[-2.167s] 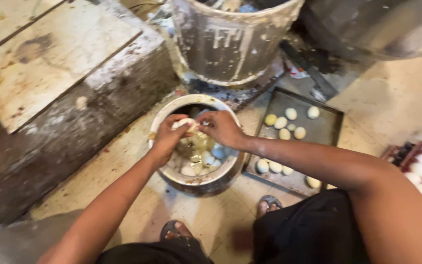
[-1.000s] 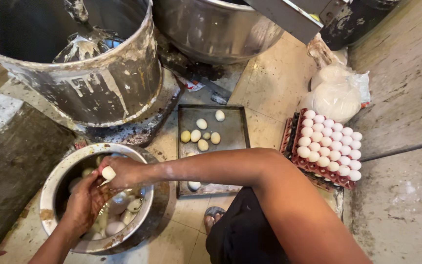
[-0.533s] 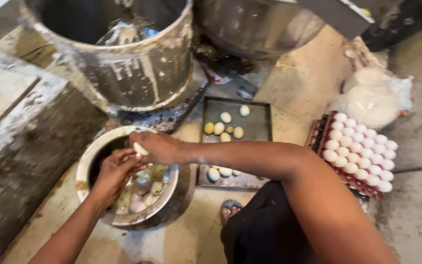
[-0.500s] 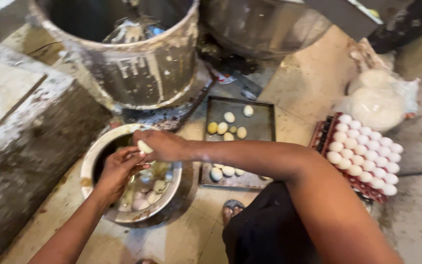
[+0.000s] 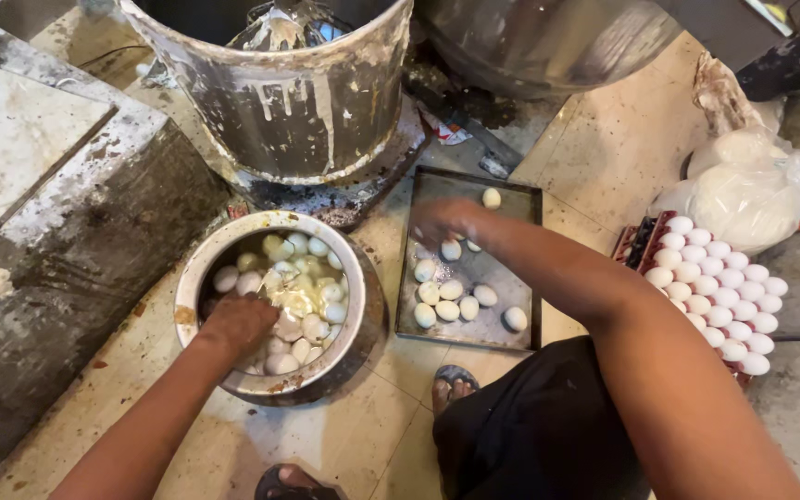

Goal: The person peels boiled eggs by hand, placing the peeled eggs onto a metal tray.

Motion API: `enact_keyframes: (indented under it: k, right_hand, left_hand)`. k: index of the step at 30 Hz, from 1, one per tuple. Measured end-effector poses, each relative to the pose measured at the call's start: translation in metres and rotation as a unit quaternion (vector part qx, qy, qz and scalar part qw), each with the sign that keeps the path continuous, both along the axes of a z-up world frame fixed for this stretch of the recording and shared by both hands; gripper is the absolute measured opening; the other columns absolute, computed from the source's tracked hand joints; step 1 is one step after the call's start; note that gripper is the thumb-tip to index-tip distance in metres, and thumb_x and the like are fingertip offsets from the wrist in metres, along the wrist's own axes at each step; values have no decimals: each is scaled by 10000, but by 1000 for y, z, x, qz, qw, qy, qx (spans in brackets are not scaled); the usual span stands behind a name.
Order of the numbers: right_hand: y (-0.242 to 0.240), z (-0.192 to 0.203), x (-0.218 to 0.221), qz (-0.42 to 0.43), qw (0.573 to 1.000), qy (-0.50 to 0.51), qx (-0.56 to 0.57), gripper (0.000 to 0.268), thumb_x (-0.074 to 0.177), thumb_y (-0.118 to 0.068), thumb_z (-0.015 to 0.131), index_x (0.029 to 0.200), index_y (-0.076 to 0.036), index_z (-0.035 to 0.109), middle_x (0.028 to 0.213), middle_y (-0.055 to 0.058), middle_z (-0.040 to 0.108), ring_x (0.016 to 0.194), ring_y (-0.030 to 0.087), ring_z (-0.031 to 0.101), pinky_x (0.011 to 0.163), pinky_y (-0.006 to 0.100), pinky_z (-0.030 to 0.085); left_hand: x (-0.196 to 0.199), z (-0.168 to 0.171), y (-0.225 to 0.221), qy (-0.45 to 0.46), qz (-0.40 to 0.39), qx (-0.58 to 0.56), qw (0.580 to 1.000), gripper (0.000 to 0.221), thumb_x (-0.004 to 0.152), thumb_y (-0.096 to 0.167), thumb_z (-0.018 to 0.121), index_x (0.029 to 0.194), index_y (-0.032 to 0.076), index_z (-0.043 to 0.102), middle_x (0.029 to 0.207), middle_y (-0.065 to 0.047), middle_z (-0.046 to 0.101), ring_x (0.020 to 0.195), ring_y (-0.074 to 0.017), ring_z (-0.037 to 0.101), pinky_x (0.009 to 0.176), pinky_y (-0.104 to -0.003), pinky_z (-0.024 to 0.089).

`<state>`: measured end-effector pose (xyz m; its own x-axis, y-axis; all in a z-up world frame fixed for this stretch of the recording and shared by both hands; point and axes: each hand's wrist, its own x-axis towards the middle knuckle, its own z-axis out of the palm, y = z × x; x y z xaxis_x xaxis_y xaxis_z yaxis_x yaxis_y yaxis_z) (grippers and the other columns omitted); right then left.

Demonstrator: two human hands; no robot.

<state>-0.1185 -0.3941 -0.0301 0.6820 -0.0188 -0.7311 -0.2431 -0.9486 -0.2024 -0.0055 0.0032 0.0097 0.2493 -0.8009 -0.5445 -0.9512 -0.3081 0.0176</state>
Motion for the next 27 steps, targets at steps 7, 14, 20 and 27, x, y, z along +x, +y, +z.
enact_keyframes:
  k: [7,14,20,27]
  right_hand:
    - [-7,9,-2,-48,985,-155,-59,324,891,-196,675,1208,-156,727,1164,160,742,1080,364,696,916,496,560]
    - [93,121,46,-29,842,-515,158,237,981,-230,648,1142,-72,719,1117,147,746,950,316,745,832,420,592]
    - [167,128,46,72,854,-504,111,256,1014,-274,671,1178,-80,701,1026,129,721,893,313,719,784,437,587]
    - [164,101,23,-58,928,-362,60,683,814,-373,797,1356,-65,519,1066,213,708,992,411,685,857,509,537]
  left_hand:
    - [15,69,-16,-18,-18,-113,993,227,894,275,663,994,96,760,1220,-29,614,1282,-213,461,1098,-406,366]
    - [23,83,-1,-127,-105,-200,966,439,759,142,664,1196,128,698,1435,-57,493,1379,-266,369,1121,-479,299]
    - [70,73,-8,-159,67,-158,972,516,865,215,690,1357,97,591,1419,-109,577,1324,-302,542,1034,-525,464]
    - [64,42,0,-13,378,-172,910,499,801,320,796,1242,138,648,1224,-186,671,1128,-385,652,930,-511,534]
